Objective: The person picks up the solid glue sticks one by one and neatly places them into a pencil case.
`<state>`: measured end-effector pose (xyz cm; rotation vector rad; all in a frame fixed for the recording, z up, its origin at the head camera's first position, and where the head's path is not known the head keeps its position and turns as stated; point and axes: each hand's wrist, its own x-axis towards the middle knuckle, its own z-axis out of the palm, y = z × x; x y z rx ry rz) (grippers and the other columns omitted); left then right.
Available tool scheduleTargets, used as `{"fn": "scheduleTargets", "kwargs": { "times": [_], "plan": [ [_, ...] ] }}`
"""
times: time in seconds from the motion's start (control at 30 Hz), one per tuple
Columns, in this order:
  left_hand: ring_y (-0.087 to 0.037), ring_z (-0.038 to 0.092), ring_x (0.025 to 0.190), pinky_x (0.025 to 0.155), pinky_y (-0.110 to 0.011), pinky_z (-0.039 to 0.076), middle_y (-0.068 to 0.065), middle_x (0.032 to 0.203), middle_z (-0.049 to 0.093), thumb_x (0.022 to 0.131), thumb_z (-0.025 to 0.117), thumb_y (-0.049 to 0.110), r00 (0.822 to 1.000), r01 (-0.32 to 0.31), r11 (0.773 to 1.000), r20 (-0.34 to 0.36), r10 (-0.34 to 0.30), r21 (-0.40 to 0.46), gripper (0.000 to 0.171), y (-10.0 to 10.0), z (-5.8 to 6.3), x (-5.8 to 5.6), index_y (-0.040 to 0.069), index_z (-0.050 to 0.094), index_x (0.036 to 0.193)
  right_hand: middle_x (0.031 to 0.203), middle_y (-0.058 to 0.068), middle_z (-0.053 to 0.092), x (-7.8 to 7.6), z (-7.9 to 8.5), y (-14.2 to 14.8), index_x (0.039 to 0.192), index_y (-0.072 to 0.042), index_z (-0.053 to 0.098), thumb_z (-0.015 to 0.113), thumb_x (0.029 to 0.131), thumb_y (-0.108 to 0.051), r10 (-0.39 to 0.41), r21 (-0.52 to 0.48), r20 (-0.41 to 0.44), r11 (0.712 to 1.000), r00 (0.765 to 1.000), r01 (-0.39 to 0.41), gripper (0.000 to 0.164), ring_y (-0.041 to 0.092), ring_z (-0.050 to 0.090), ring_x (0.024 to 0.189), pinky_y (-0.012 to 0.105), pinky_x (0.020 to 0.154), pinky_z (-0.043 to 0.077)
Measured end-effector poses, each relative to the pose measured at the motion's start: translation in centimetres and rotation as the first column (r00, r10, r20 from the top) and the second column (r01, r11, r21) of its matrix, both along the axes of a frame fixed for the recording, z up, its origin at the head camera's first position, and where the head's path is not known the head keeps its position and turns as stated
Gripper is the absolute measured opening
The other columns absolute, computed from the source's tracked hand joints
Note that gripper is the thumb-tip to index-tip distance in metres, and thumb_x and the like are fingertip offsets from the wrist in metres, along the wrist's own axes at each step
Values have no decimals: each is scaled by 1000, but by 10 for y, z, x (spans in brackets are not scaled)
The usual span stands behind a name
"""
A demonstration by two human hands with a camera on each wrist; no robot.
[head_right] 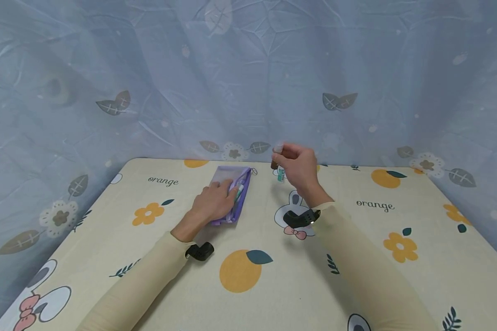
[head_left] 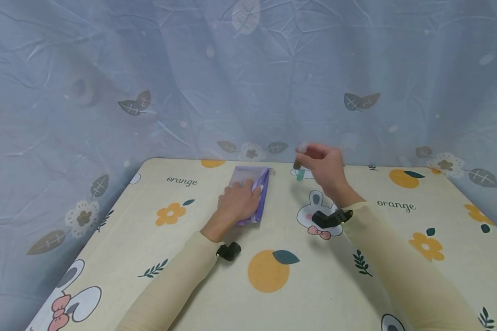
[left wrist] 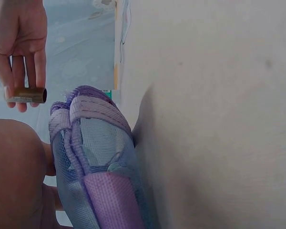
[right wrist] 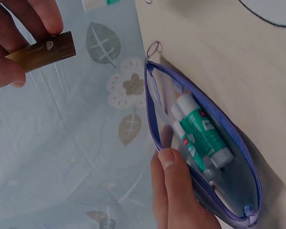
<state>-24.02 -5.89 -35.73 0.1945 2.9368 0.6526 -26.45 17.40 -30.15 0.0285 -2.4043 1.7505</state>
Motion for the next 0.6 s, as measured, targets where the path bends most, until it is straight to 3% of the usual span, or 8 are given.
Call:
{"fn": "scheduleTargets", "kwargs": {
  "times": [0.17,0.3,0.5,0.6],
  "plan": [
    [-50,46,147,115,-67,42,-22,162,47,113,30,52,1000,-4,1000,-2,4,-3,63,0,-1,-1,18,38,165,131,16,75,0,-5,-8,133,-10,74,75,101,-21,13,0,-12,1000,1000,-13,33,27,67,128,51,119,45],
    [-50,47,145,114,-67,43,-22,160,49,113,30,52,1000,-6,1000,-9,6,-9,62,0,-2,-1,17,39,165,127,14,77,1,-6,-15,131,-12,75,75,100,-22,19,13,-2,1000,1000,-19,32,26,67,127,47,113,48],
    [-50,47,145,114,-67,43,-22,161,48,113,31,52,1000,-9,1000,-11,9,-4,63,1,-3,-2,17,39,165,106,13,82,2,-9,-23,126,-12,78,76,100,-24,63,-16,-3,998,998,-63,28,23,71,119,36,101,50],
    [-50,47,145,114,-67,43,-22,161,48,113,31,52,1000,-9,1000,-9,9,-5,63,1,-3,-2,17,39,165,100,7,83,1,-11,-27,121,-13,79,76,100,-24,67,-21,4,998,998,-67,24,19,69,119,36,102,50]
  ]
}}
